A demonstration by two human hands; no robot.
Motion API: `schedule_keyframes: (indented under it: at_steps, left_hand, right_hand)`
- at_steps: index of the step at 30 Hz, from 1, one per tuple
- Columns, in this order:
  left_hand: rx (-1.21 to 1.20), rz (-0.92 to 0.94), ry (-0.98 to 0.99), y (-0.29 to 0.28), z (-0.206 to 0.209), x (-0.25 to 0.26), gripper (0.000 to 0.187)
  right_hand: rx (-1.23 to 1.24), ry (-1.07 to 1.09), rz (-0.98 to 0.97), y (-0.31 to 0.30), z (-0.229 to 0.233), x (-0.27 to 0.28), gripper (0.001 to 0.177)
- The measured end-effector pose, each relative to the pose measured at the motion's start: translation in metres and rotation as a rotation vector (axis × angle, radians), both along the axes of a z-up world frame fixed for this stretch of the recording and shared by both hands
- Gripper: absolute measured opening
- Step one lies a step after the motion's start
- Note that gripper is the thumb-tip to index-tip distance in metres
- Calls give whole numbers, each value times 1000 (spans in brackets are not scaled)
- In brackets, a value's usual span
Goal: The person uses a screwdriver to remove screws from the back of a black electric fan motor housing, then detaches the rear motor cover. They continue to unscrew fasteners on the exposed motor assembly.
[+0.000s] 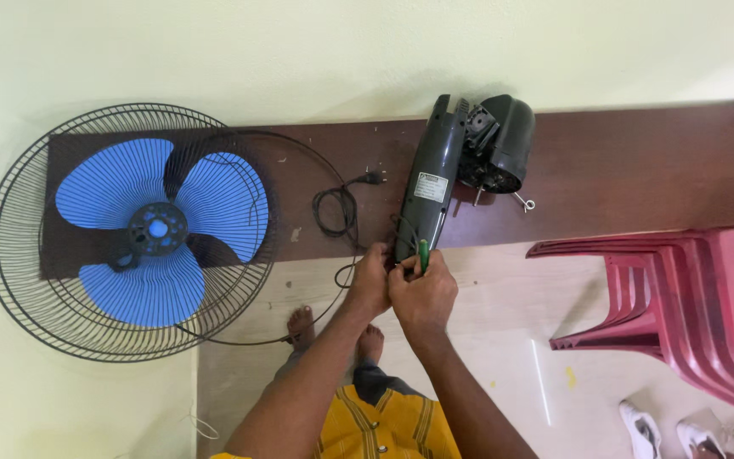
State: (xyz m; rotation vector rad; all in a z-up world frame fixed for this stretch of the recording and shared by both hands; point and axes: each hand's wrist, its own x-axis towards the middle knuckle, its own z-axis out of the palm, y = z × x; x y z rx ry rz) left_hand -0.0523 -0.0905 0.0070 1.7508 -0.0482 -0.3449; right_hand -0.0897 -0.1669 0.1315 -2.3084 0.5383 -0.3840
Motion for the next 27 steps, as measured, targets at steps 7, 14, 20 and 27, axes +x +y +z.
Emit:
schedule_keyframes:
  at_steps: [7, 14, 20, 27]
  left_hand:
    - [108, 63, 47, -7, 41, -9, 60]
    - [170, 47, 126, -6, 76, -15, 68]
    - [208, 58, 137, -7, 82, -16, 61]
    - [224, 56, 163, -11, 77, -14, 58]
  right_hand:
    - [310, 2, 31, -18, 2, -9, 26]
    - [365, -5, 88, -31, 1, -13, 29]
    - [300, 20, 102, -30, 4, -12, 28]
    - [191, 53, 82, -29, 5, -12, 24]
